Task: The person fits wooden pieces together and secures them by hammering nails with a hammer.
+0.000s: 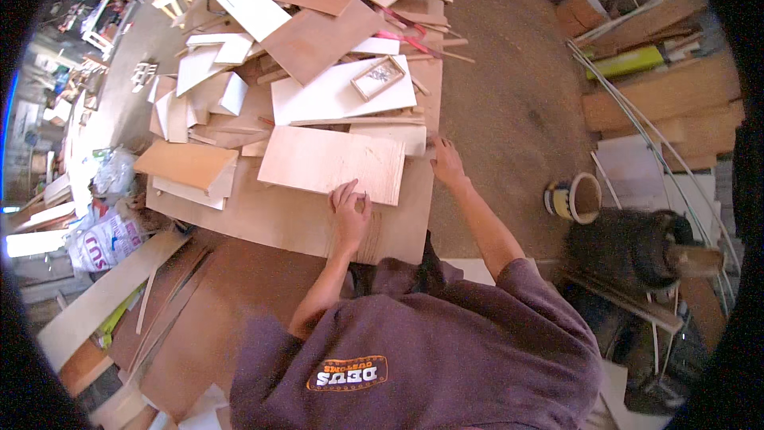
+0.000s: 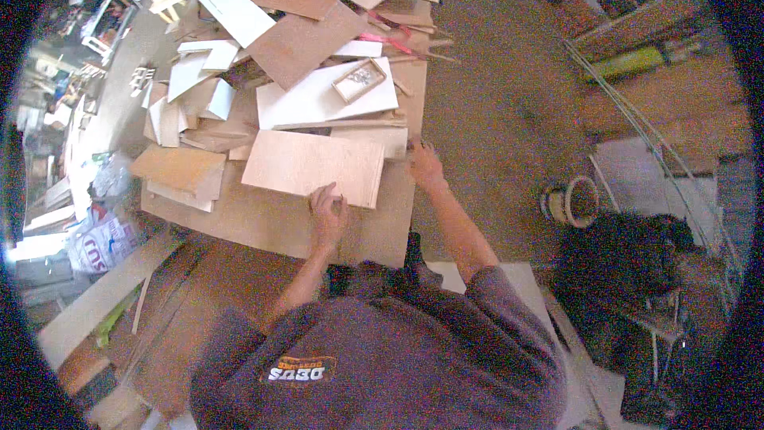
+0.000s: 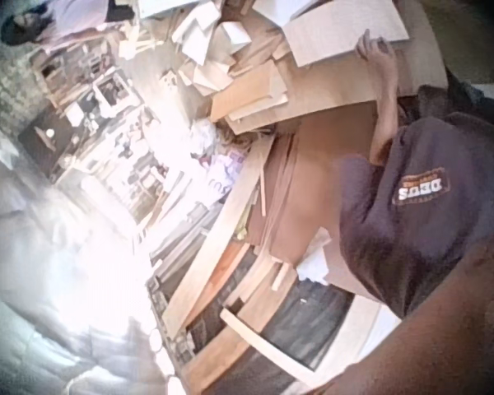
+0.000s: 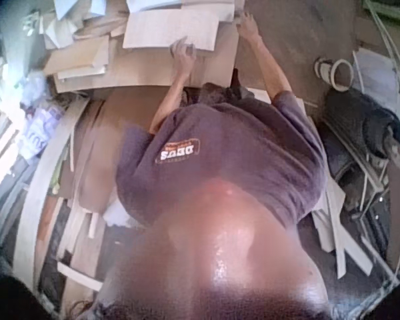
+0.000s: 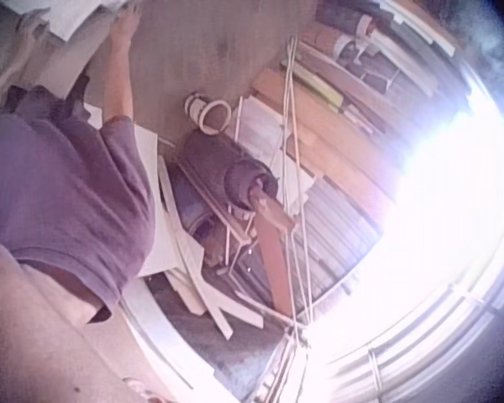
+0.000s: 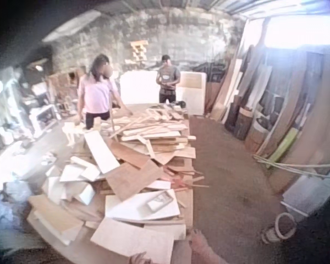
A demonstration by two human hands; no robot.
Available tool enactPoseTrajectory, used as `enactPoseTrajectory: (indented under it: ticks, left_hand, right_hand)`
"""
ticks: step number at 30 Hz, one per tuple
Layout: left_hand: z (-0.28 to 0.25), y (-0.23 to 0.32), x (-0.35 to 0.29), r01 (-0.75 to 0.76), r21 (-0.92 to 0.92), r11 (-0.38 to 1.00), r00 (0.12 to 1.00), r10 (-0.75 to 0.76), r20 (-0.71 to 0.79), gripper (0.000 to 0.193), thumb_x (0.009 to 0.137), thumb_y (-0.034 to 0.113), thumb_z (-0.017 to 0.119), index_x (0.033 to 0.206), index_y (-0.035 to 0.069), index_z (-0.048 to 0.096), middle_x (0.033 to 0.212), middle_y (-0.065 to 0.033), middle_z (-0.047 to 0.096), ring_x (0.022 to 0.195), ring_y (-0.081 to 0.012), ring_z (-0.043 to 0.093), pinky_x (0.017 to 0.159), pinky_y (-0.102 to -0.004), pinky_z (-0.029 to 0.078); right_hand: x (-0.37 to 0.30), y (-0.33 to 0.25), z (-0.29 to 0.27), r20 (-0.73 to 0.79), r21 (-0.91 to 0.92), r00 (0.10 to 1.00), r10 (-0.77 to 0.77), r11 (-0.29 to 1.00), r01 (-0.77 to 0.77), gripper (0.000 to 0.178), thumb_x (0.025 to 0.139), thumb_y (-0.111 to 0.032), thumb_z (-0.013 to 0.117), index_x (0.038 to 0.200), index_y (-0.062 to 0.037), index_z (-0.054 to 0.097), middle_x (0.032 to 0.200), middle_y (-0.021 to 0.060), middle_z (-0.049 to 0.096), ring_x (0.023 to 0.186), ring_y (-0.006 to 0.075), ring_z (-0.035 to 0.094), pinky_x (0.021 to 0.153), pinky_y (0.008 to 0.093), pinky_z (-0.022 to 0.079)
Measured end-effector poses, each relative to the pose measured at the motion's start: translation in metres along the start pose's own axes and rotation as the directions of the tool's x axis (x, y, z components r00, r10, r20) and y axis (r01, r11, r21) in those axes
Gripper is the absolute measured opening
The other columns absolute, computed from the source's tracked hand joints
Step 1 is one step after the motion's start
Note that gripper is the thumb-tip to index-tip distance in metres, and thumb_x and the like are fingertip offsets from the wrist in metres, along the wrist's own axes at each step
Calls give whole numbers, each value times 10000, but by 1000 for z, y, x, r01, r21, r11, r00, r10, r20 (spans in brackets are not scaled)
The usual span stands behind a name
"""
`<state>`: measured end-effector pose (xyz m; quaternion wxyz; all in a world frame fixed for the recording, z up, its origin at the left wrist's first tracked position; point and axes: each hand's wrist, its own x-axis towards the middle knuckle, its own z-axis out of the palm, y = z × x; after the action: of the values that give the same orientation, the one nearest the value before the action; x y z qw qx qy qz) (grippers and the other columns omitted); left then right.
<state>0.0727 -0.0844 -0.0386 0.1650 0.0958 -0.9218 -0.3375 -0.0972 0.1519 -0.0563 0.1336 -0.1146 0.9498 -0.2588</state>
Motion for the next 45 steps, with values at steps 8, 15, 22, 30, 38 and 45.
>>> enactPoseTrajectory:
  ticks: [8,15,22,30,38,45]
  left_hand:
    - [5,24,1,74,9,997,993,-72,-93,101,805,87,702,763,45,620,1256,-87,634,1238,-272,488,1096,-440,287]
    - [18,27,0,6,12,1000,977,-3,-211,102,796,54,692,766,30,597,1234,-105,646,1203,-291,517,1068,-443,326]
    - [19,32,-1,14,-24,1000,970,-19,-240,110,791,51,691,764,13,591,1220,-118,651,1178,-305,533,1056,-431,346]
    - [20,28,1,0,18,1000,983,4,-186,97,796,19,676,765,-10,589,1219,-144,645,1188,-344,524,1021,-433,399]
    - [29,20,-7,-30,-32,999,970,22,-243,99,807,15,668,778,-15,578,1204,-167,646,1191,-350,525,1009,-440,417]
    - [23,24,-6,3,-93,996,976,-23,-215,100,841,47,664,805,-20,598,1236,-155,633,1212,-348,515,1020,-435,414]
  right_hand:
    - [37,44,36,39,-209,988,-146,966,151,786,737,-88,737,1419,-8,355,1326,182,519,1303,378,431,1058,519,367]
    - [14,75,49,129,-238,955,-267,927,291,392,806,-51,663,1173,-61,524,1166,181,548,1118,385,536,927,506,442]
    - [-26,75,38,201,-115,965,-171,974,196,392,775,-25,675,1123,2,497,1125,236,547,1064,423,556,880,498,489]
    - [-35,58,50,146,-151,984,-100,981,122,437,787,-20,651,1174,7,449,1124,280,560,1069,470,563,885,525,492]
    - [-52,58,15,307,-33,946,-105,992,121,450,829,-38,600,1252,8,453,1065,309,589,978,471,605,828,522,512]
    - [-64,86,33,319,-96,944,-84,988,120,559,804,-50,631,1308,8,398,1045,295,603,965,466,614,819,525,514]
